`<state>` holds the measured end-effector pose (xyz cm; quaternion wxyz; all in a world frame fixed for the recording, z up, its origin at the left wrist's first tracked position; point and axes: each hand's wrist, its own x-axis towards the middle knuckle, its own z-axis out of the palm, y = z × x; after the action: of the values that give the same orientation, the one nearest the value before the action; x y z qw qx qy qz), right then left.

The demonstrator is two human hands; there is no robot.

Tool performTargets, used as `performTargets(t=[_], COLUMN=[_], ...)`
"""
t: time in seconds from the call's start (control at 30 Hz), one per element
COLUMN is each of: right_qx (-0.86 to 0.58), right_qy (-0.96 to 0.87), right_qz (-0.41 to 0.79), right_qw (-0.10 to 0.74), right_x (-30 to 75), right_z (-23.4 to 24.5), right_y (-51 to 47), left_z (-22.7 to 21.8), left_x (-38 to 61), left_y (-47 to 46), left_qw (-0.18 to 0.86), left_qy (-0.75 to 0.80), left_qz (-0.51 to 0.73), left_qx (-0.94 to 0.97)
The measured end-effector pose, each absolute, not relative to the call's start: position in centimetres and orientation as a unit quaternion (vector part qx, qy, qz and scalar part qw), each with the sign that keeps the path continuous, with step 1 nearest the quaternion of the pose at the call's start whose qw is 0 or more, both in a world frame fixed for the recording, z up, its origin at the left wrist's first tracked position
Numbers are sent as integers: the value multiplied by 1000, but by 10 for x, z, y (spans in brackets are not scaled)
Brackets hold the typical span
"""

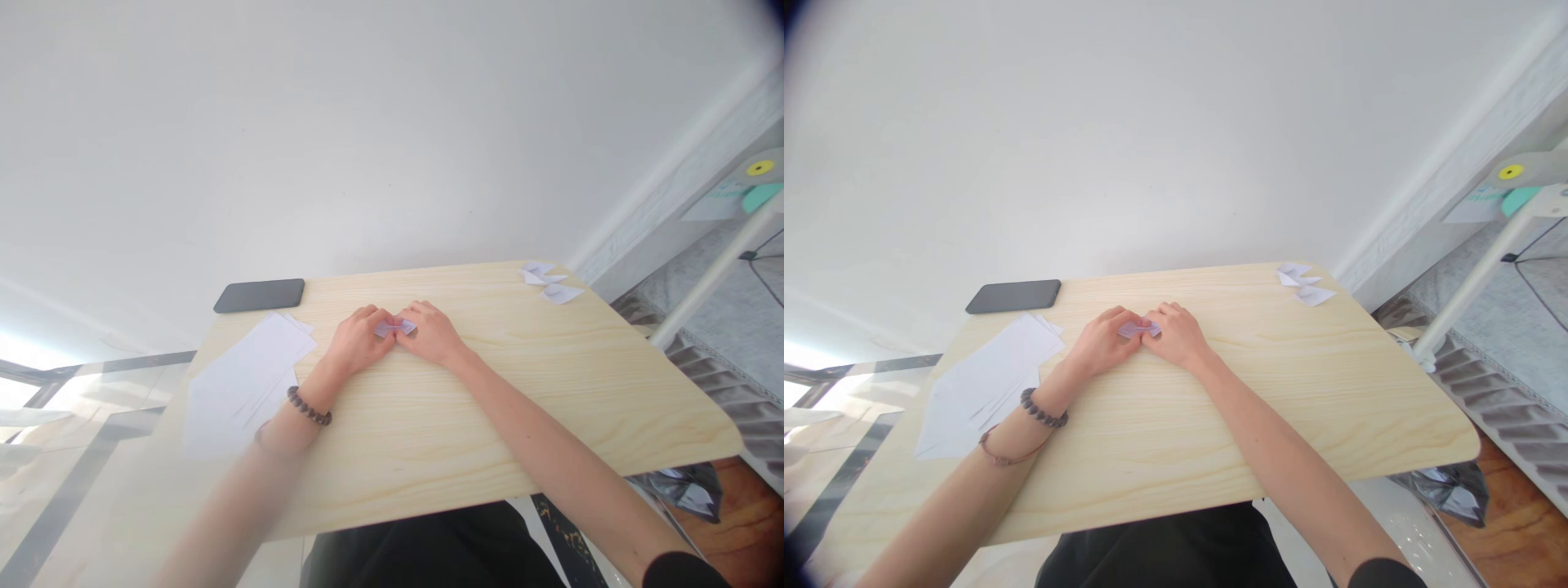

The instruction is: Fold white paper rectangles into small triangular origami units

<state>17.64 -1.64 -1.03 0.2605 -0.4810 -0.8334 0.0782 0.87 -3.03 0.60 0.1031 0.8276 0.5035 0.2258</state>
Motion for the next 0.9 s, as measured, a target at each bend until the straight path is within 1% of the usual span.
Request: performTargets(t=[0.2, 0.37, 0.53, 0.9], right_qx=[-478, -473, -472, -484], right_qy=[-836, -838, -844, -834], right_qz=[109, 93, 78, 71], right_qw=[247, 255, 243, 254], right_x=[179, 178, 178, 177], right_z=[-12, -12, -11, -11], right_y=[-13, -13, -14, -15], left_z=[6, 7, 7, 1], left_x=[7, 8, 8, 9], left_y=[-31, -31, -30, -27], left_qw=[99, 97, 92, 85], left_qy=[496, 511, 510, 524], left_qz=[209, 207, 206, 204], left_qx=[837, 828, 830, 823])
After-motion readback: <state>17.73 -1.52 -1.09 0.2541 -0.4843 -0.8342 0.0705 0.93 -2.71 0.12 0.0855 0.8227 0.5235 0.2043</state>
